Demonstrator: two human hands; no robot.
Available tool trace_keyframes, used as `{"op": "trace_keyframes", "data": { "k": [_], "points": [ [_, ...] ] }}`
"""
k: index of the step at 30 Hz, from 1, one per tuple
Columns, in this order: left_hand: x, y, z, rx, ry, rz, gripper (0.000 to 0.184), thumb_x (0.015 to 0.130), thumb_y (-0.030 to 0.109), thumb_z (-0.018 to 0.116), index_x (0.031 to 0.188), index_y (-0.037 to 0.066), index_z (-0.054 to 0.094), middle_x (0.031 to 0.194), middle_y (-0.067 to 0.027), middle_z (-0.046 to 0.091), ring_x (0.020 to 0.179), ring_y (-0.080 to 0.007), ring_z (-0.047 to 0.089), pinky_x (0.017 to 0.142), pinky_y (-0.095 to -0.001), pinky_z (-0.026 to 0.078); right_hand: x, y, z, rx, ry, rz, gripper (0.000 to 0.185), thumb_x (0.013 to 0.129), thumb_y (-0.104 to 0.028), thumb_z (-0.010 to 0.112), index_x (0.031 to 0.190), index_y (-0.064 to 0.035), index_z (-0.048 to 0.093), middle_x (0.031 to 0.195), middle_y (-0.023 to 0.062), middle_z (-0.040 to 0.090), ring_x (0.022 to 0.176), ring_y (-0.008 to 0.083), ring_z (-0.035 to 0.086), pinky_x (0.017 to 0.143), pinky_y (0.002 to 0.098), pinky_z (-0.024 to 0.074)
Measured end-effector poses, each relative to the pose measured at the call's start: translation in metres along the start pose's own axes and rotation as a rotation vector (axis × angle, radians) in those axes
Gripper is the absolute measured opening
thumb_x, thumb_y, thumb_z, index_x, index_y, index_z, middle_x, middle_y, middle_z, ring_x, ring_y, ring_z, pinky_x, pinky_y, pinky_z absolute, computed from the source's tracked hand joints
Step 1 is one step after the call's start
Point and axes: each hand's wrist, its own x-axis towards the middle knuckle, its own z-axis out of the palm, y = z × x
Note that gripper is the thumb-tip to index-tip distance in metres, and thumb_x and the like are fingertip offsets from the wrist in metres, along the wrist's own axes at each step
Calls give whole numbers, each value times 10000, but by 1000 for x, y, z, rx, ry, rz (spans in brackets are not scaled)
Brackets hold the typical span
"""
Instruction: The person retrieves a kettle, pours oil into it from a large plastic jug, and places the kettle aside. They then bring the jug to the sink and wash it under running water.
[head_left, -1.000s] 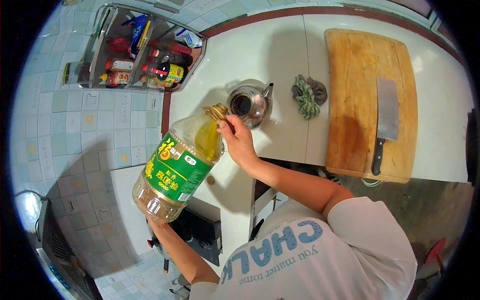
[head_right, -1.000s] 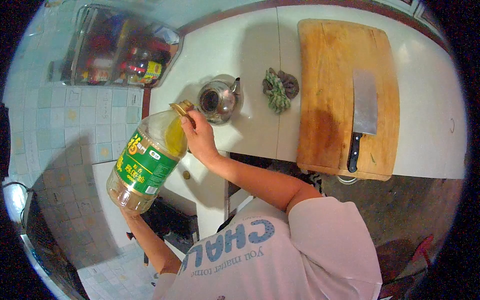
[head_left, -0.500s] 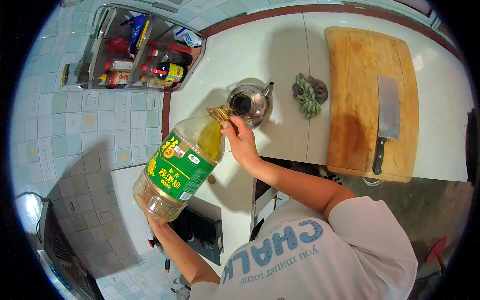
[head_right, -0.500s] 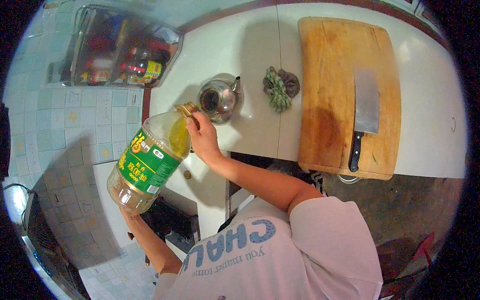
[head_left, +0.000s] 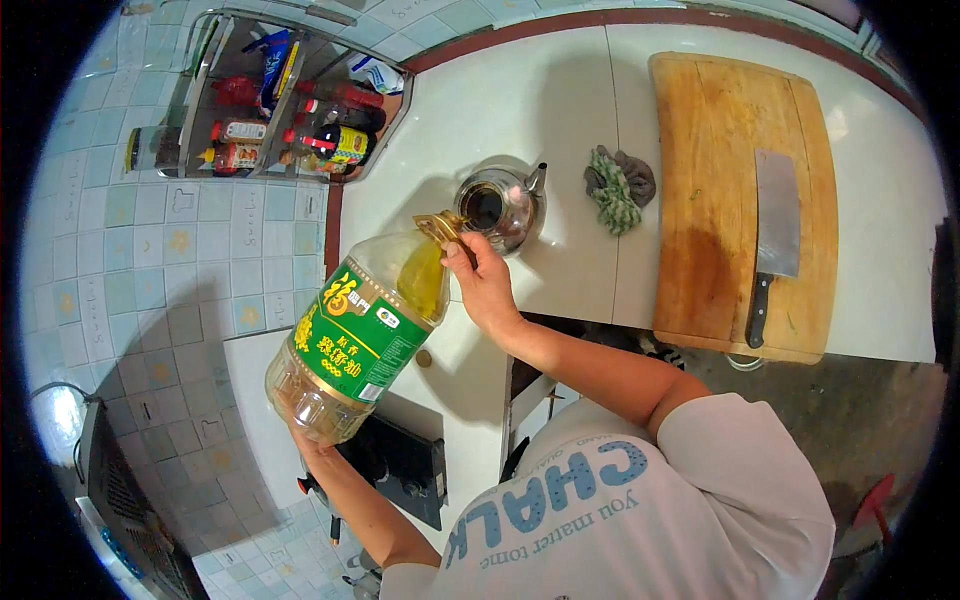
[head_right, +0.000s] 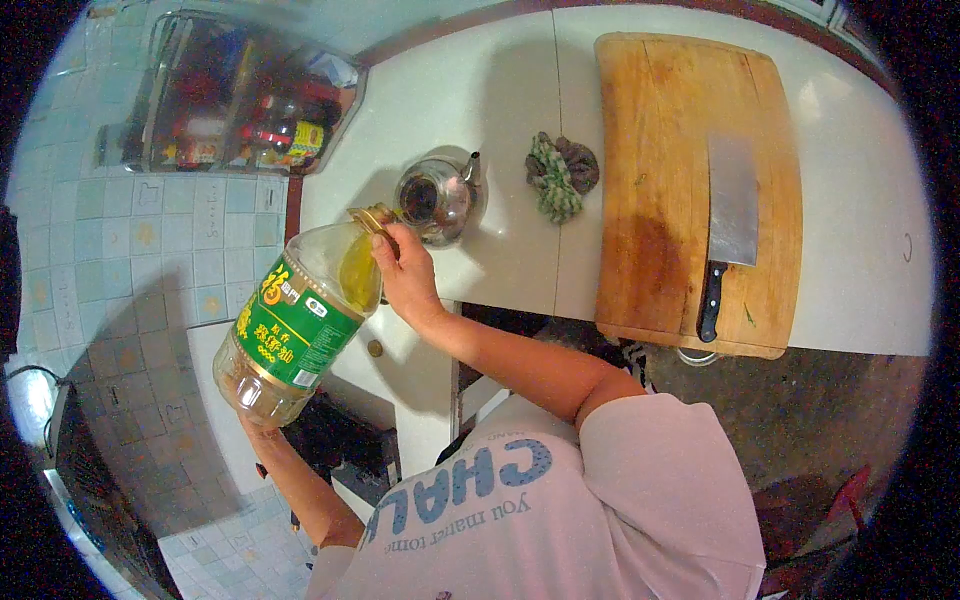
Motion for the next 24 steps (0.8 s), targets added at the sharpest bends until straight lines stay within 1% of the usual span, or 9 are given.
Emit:
{"op": "trace_keyframes", "data": {
  "k": [8,14,17,20,23,24],
  "points": [
    [-6,-3,19,62,76,85,619,874,515,452,1312,80,393,1288,-96,461,1159,-280,458,932,-428,423,3,1,2,-1,12,-5,227,926,-196,503,1023,9,523,887,30,584,806,89,556,738,229,455],
    [-10,-3,37,-24,126,40,525,901,449,424,1264,69,445,1219,-101,516,1115,-277,489,908,-424,439,5,-2,1,30,-5,-9,236,922,-199,512,1029,11,522,888,30,582,811,86,553,737,225,449],
    [-1,-8,12,-65,145,28,509,898,440,421,1245,70,463,1196,-107,533,1105,-283,496,907,-436,436,6,-3,2,11,11,-34,241,920,-198,516,1037,13,521,881,27,579,807,86,550,736,222,445],
    [-7,-10,24,-101,18,-22,529,893,454,420,1264,79,450,1221,-109,517,1111,-291,491,915,-451,427,7,-6,3,7,27,-62,239,918,-193,519,1041,12,521,865,22,572,795,83,543,730,222,443],
    [-12,-10,40,41,-4,-22,781,761,572,559,1334,79,362,1328,-117,424,1186,-303,434,967,-458,385,8,-10,4,11,25,-60,235,915,-190,524,1040,9,522,845,16,563,778,76,529,720,220,439],
    [-13,-10,39,43,14,-11,781,759,569,565,1332,78,363,1325,-118,427,1183,-304,437,965,-458,387,8,-12,4,12,21,-57,233,914,-189,526,1039,8,523,840,15,561,773,74,524,716,219,438]
  ]
}}
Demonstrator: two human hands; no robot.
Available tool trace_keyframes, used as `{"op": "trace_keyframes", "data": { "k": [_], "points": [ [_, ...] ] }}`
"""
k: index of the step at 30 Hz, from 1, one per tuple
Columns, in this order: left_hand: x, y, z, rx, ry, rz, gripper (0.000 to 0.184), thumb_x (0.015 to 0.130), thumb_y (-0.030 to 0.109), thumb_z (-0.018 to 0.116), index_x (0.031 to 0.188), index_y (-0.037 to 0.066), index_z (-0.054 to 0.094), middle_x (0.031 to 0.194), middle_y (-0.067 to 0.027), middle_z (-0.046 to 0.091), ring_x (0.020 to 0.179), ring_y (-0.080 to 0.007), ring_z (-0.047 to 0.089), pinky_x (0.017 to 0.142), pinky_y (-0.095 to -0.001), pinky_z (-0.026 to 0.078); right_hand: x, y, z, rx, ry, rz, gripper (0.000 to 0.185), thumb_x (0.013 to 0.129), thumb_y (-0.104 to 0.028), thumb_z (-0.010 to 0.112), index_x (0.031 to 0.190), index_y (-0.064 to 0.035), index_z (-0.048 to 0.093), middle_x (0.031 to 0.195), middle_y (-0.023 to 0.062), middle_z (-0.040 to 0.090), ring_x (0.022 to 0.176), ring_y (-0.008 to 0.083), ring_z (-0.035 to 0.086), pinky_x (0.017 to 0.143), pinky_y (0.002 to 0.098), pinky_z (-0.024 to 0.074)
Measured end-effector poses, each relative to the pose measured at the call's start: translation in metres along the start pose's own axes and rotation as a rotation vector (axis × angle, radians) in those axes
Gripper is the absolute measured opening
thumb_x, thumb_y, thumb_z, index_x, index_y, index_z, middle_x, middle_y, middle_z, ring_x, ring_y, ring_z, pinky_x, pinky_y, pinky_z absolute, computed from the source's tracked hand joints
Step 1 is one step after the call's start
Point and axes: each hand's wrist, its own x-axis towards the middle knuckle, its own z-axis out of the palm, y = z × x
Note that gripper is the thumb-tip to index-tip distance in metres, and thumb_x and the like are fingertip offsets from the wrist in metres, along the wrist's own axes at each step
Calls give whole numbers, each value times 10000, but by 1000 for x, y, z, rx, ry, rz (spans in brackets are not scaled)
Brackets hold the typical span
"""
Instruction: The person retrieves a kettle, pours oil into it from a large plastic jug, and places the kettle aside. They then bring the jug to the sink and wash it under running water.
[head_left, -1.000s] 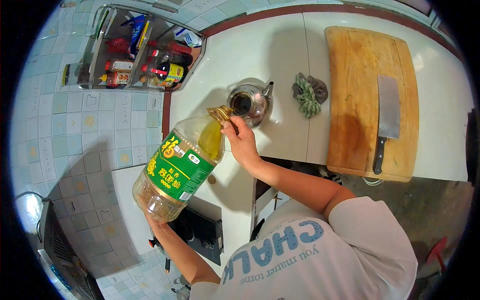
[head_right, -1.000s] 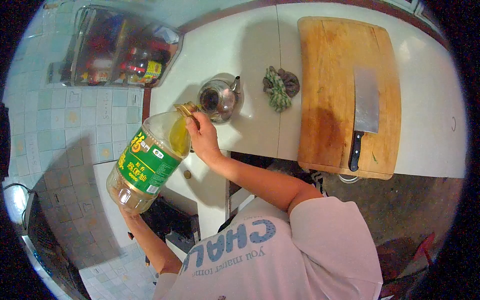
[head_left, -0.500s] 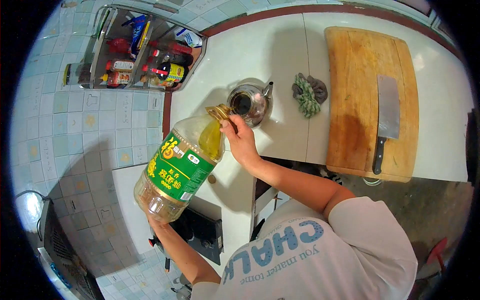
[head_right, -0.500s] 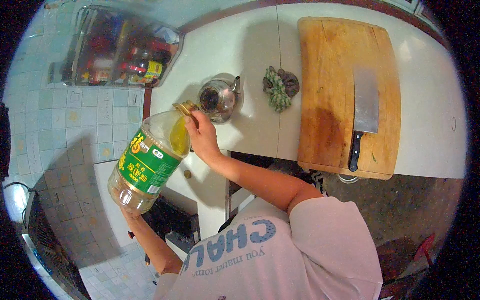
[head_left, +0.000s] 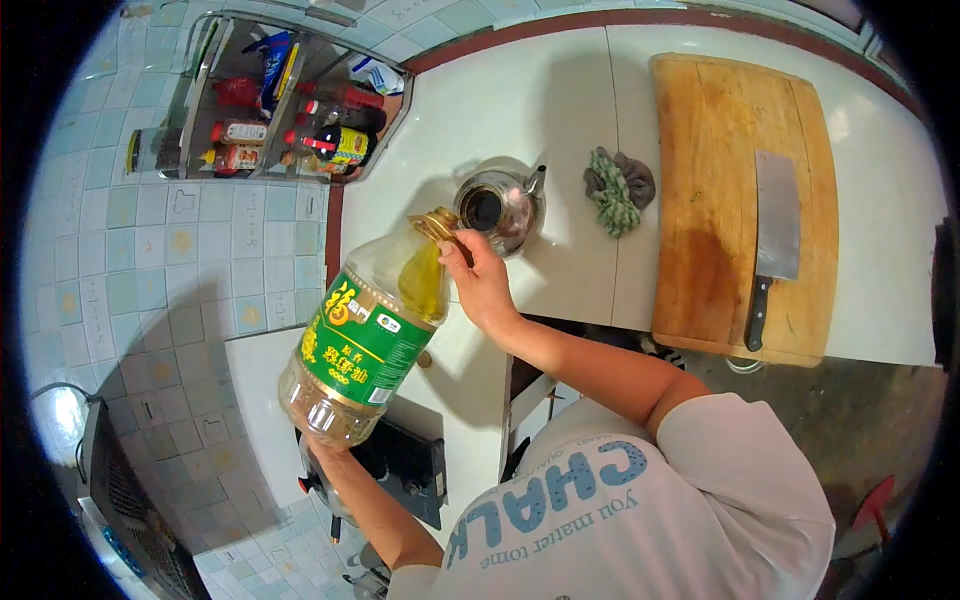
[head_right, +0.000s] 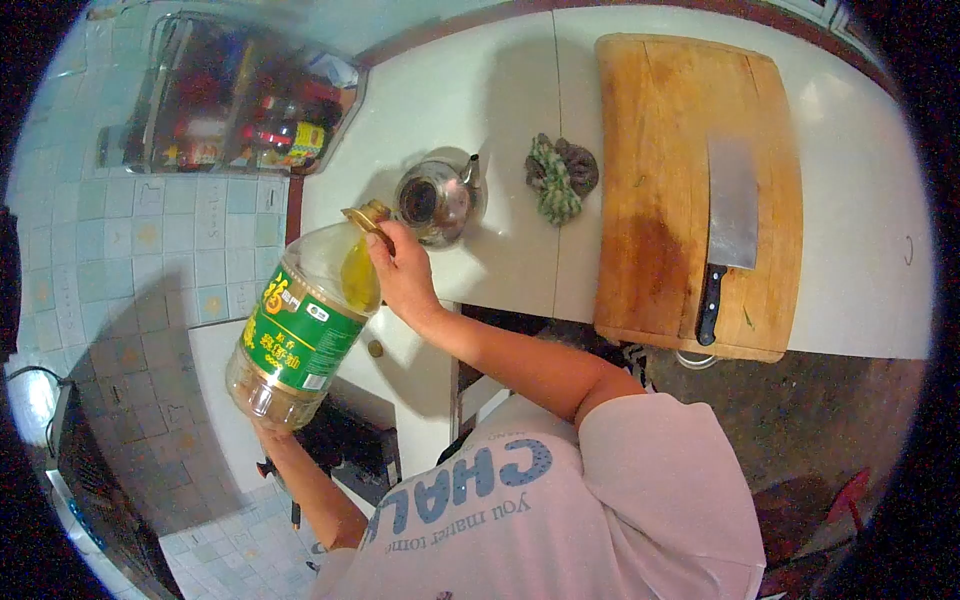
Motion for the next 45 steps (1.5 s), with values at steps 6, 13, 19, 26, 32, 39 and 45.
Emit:
{"op": "trace_keyframes", "data": {
  "k": [6,13,19,26,32,39,45],
  "points": [
    [-2,-2,1,12,50,21,780,756,560,581,1327,74,367,1309,-121,443,1169,-305,453,956,-460,398,1,2,0,-24,4,-5,223,911,-185,530,1033,3,527,811,7,551,759,66,507,694,216,431],
    [3,-4,-9,-136,-13,-4,542,881,434,447,1279,67,434,1239,-116,505,1116,-291,497,898,-448,445,1,1,0,-48,22,-24,218,912,-185,528,1030,-2,526,792,3,546,747,65,498,681,215,427],
    [12,-10,-26,-106,89,24,511,892,410,436,1262,58,449,1213,-112,522,1097,-279,511,895,-431,452,1,0,0,-27,15,-34,222,915,-189,526,1034,-1,522,796,3,546,748,66,501,682,216,427],
    [8,-7,-19,-125,-37,47,516,880,414,467,1252,57,457,1206,-106,527,1096,-273,511,902,-419,448,1,5,1,-11,29,-30,218,912,-176,530,1031,6,520,806,7,547,752,68,504,685,218,432],
    [6,-5,-10,-59,58,44,527,876,423,476,1255,57,455,1212,-110,523,1094,-279,513,898,-422,451,-1,0,0,-25,32,-4,217,904,-171,542,1028,6,523,802,11,547,747,70,504,687,216,432],
    [9,-5,-21,-110,-1,18,537,870,425,482,1255,51,455,1211,-118,524,1098,-284,511,896,-427,450,-2,8,2,-19,35,11,212,906,-174,540,1022,3,531,805,9,553,749,68,513,688,212,433],
    [5,2,-2,-122,79,-37,517,875,403,480,1254,52,457,1196,-113,529,1078,-283,514,896,-421,448,-5,11,3,0,40,19,204,911,-173,532,1014,3,534,812,4,560,759,64,518,693,208,433]
  ]
}}
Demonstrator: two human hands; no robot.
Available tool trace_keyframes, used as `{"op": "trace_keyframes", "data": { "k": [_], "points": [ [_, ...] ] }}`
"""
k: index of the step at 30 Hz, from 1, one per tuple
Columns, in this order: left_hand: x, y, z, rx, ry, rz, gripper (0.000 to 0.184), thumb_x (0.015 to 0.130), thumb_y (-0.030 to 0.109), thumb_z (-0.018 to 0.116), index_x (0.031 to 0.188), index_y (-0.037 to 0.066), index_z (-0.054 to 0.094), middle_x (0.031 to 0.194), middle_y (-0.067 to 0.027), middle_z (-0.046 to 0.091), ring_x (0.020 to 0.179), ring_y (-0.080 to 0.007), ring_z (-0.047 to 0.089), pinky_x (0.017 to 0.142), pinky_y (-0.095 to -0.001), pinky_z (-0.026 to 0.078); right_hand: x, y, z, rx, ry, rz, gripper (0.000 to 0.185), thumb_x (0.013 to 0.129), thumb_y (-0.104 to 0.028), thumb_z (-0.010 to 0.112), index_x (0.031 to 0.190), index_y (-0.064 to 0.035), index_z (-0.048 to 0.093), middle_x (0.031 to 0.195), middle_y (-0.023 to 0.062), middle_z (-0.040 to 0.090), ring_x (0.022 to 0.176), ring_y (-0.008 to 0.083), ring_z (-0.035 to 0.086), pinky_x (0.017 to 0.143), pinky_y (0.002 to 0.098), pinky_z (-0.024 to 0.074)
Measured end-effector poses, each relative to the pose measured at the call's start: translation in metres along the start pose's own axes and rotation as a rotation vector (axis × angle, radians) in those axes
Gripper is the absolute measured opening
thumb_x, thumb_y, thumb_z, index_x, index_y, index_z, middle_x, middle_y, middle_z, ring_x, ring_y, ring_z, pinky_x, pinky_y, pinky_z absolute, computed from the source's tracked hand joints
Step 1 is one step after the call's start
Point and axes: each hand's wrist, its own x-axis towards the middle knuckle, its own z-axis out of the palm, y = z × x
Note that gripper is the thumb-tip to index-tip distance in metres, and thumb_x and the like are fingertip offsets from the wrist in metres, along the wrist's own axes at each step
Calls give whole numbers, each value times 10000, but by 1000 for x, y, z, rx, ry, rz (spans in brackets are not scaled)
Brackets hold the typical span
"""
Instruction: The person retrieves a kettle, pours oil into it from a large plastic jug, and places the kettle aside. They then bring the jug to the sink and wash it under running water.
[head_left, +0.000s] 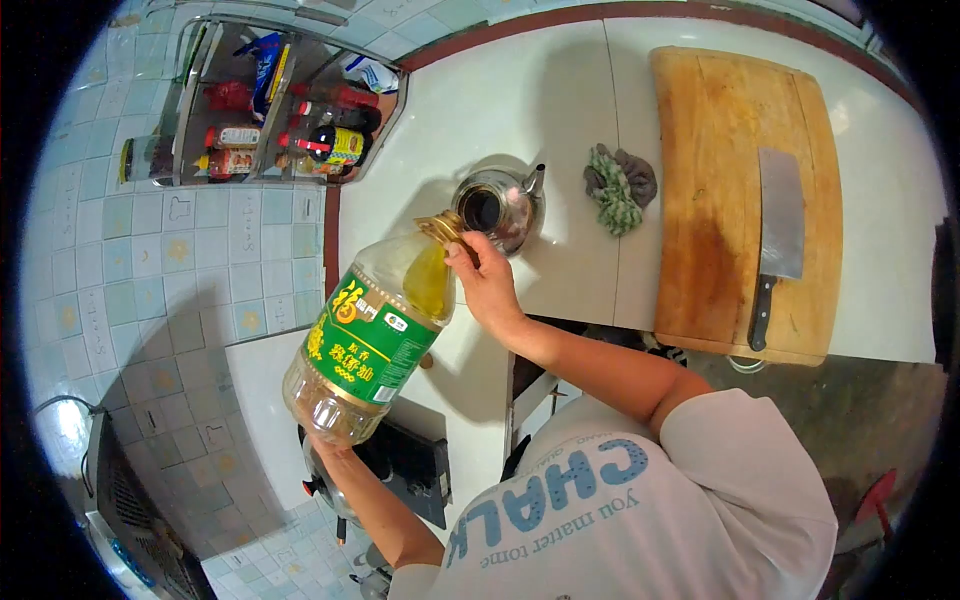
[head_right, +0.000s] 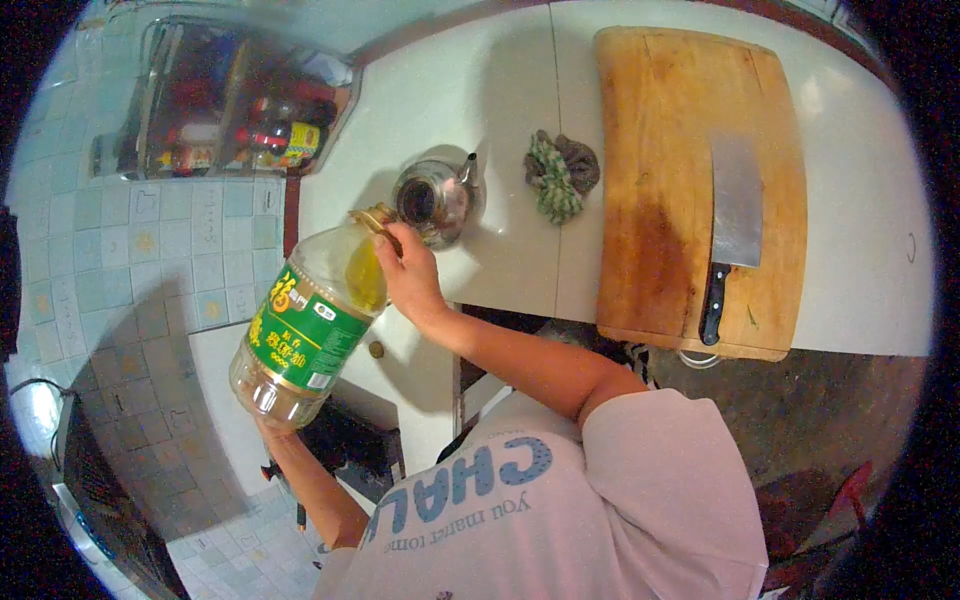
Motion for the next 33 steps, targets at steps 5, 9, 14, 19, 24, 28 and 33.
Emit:
{"op": "trace_keyframes", "data": {
  "k": [5,9,14,19,24,28,33],
  "points": [
    [9,-3,-25,-32,-58,15,499,889,389,472,1263,58,448,1221,-107,508,1111,-282,488,922,-423,427,0,1,-1,-22,-18,3,201,916,-180,522,1005,0,535,820,2,562,768,65,513,707,211,433],
    [12,-3,-43,12,3,45,549,883,432,483,1291,69,419,1257,-106,479,1142,-294,462,934,-442,414,0,1,0,-21,-2,5,221,899,-202,529,1004,-7,533,814,90,573,726,163,540,663,289,441],
    [1,2,-20,29,13,7,587,863,459,514,1297,78,413,1265,-106,475,1140,-301,464,928,-457,419,-1,8,3,7,42,-5,223,890,-209,532,990,-9,538,773,125,573,680,197,550,630,320,448],
    [8,3,-41,33,69,-15,601,839,463,552,1284,78,429,1255,-106,485,1122,-299,480,905,-455,437,-3,10,3,25,60,-4,222,892,-213,530,981,-9,540,764,118,576,681,190,551,634,313,452],
    [7,8,-34,84,38,-41,606,828,447,576,1277,67,434,1248,-105,490,1119,-287,486,900,-447,442,-5,6,0,0,19,60,214,916,-194,506,994,3,534,851,58,580,762,133,554,710,264,447],
    [4,9,-32,92,62,-42,615,822,441,586,1277,57,432,1247,-102,490,1122,-283,484,900,-440,442,-5,4,-1,-11,-2,82,211,928,-187,492,994,8,537,893,31,585,797,105,555,747,239,442],
    [5,10,-36,105,74,-36,607,828,438,577,1275,54,432,1244,-101,492,1125,-282,482,910,-431,433,-5,4,-1,0,2,93,208,927,-191,495,982,4,544,882,29,589,794,102,555,750,237,439]
  ]
}}
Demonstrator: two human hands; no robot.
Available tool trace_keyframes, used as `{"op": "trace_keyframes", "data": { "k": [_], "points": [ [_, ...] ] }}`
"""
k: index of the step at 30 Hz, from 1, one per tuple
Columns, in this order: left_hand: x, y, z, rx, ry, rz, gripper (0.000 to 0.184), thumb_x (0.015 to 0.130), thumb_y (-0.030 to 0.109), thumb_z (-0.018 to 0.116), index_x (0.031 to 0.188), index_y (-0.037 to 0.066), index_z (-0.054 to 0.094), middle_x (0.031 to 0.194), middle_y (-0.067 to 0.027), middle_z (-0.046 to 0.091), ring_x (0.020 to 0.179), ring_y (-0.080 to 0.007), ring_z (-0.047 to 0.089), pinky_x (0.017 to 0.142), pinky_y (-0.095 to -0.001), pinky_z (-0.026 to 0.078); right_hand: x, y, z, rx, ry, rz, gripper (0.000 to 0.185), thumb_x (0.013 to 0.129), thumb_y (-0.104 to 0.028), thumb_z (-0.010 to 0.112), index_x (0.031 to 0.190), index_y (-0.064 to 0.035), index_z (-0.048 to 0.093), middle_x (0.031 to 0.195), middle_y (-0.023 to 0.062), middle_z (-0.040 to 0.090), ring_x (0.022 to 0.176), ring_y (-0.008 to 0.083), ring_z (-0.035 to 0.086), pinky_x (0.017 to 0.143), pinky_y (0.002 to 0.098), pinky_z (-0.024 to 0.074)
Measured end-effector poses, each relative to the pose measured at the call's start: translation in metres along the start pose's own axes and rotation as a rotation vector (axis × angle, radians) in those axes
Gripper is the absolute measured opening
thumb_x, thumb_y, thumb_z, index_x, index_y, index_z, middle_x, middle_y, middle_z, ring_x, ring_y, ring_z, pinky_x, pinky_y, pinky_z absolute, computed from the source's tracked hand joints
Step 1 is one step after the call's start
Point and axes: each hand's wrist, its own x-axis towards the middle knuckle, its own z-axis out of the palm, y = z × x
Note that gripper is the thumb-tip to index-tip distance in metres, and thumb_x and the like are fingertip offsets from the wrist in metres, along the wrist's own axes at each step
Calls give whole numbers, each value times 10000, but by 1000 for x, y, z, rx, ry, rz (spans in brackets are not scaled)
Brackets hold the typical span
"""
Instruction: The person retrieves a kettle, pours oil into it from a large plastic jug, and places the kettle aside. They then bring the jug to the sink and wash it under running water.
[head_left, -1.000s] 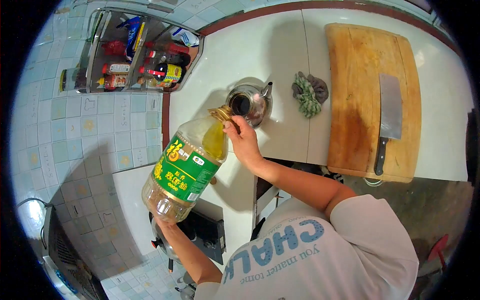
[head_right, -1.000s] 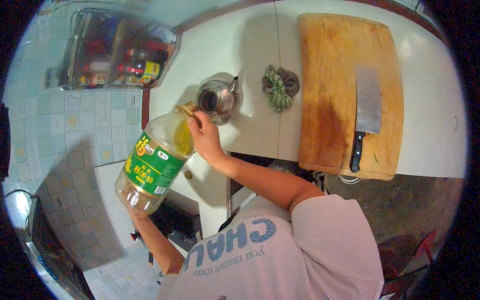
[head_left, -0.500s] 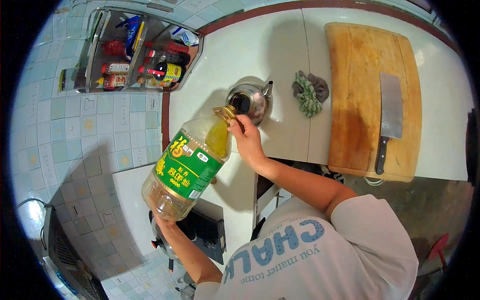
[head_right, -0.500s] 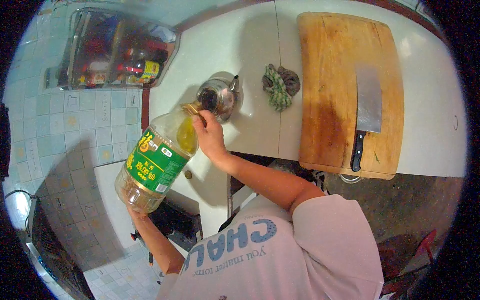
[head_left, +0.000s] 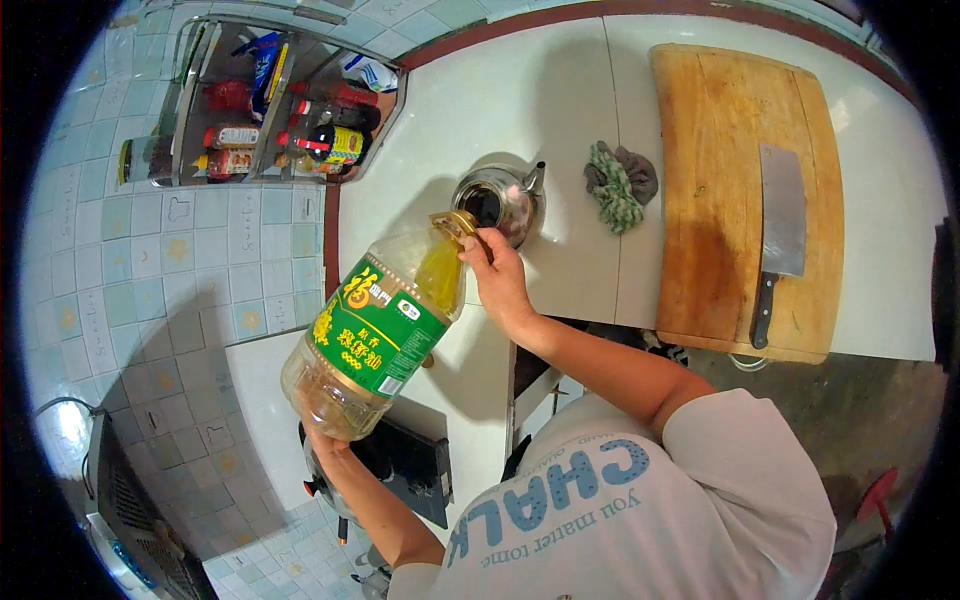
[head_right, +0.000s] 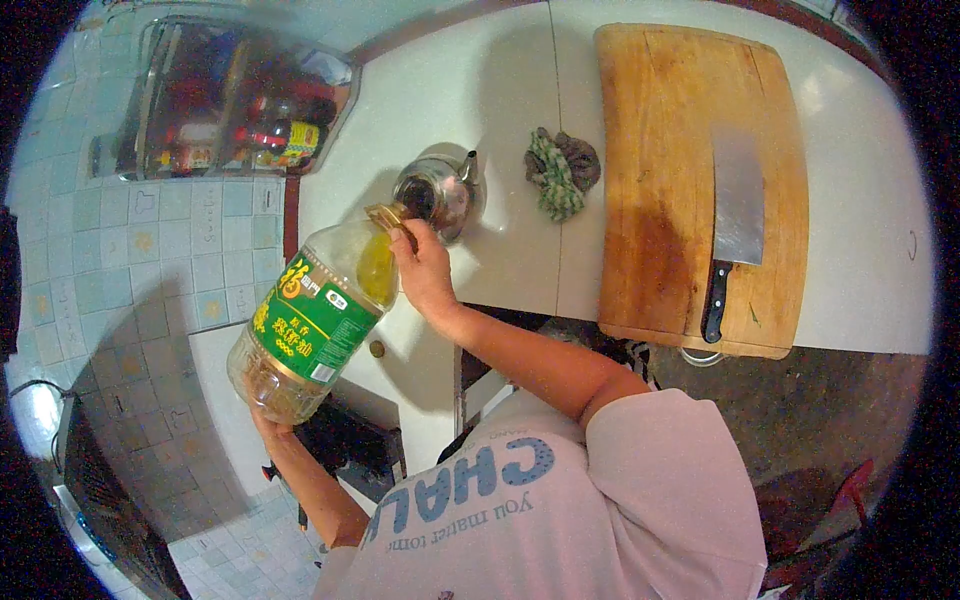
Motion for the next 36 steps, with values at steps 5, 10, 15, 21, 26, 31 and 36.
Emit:
{"op": "trace_keyframes", "data": {
  "k": [5,10,15,21,26,31,36],
  "points": [
    [4,1,-2,16,-43,2,583,845,430,554,1271,50,434,1234,-96,501,1120,-273,487,921,-414,426,-1,-3,0,-4,-1,11,212,924,-200,501,974,1,548,874,26,589,793,101,554,754,236,436],
    [-1,4,6,24,-43,-13,559,860,417,537,1273,54,436,1232,-94,504,1116,-270,489,918,-411,425,0,-2,-1,-11,-13,22,216,925,-202,500,983,2,544,881,25,586,800,101,550,760,234,432],
    [0,4,6,33,-39,-14,547,864,416,529,1270,59,441,1227,-94,508,1106,-268,494,910,-410,429,1,0,0,-1,-1,22,213,926,-198,498,991,1,541,894,27,583,809,101,545,764,235,431],
    [-7,4,16,34,-40,-14,554,861,429,527,1266,61,446,1228,-94,506,1107,-270,492,904,-414,432,2,2,0,7,-7,13,209,925,-191,502,996,1,538,906,28,585,809,103,547,763,235,436],
    [-8,6,19,45,4,-27,559,859,435,528,1267,62,444,1234,-94,502,1114,-273,486,903,-417,431,2,-2,0,4,-4,10,206,923,-188,508,996,3,536,905,28,585,809,103,548,760,234,437],
    [-2,3,10,50,-34,-21,573,857,441,528,1273,58,436,1238,-94,498,1116,-275,485,907,-420,429,3,-1,0,24,-13,8,200,924,-186,507,990,1,535,895,25,583,800,98,546,754,231,436],
    [-4,2,9,35,-21,-20,589,850,454,533,1273,58,434,1235,-93,498,1112,-278,486,906,-425,430,3,0,-1,-16,-12,-3,195,925,-182,503,985,1,535,889,25,581,790,94,544,748,229,434]
  ]
}}
